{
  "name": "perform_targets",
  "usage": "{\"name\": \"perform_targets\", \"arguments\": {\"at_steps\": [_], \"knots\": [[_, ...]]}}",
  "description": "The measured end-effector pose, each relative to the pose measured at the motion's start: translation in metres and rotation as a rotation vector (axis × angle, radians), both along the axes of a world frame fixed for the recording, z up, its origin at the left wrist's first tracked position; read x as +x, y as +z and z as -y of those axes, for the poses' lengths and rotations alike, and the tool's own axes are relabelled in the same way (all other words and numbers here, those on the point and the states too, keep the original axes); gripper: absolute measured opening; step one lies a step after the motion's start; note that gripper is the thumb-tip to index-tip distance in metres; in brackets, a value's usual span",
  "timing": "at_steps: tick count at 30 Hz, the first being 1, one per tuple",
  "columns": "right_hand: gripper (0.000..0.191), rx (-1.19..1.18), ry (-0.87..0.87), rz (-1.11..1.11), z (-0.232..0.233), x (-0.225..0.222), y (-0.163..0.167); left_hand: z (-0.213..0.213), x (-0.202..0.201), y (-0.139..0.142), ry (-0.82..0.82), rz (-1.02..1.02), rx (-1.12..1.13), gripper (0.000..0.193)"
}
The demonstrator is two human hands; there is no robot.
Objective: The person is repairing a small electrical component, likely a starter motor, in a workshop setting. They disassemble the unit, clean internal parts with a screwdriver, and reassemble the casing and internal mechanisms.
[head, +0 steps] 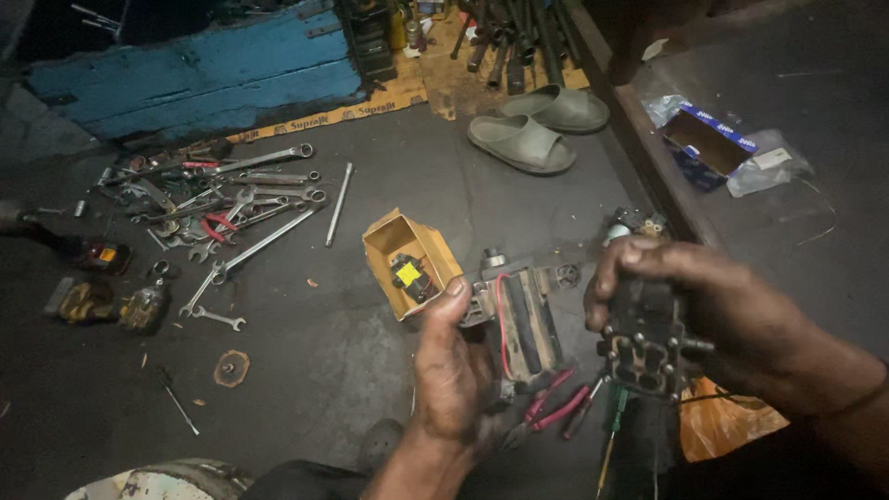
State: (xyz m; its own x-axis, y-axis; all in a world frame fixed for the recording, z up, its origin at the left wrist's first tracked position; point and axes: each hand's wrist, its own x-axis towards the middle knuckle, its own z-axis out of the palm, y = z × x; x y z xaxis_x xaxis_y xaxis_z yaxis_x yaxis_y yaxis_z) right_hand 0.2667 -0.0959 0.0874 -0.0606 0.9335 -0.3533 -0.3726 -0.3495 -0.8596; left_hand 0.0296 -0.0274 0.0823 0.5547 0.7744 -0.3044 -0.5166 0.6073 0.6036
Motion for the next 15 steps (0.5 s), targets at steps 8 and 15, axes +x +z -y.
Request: {"name": "perform_targets", "arguments": {"at_steps": [8, 15], "knots": [[0.022, -0.015, -0.024, 0.405, 0.001, -0.006, 0.0, -0.001, -0.005, -0.01, -0.038, 0.086, 0.273, 0.056], [0.019, 0.175, 0.097, 0.58, 0.005, -0.015, 0.002, 0.004, -0.009, -0.013, -0.141, 0.059, 0.237, 0.058]]}}
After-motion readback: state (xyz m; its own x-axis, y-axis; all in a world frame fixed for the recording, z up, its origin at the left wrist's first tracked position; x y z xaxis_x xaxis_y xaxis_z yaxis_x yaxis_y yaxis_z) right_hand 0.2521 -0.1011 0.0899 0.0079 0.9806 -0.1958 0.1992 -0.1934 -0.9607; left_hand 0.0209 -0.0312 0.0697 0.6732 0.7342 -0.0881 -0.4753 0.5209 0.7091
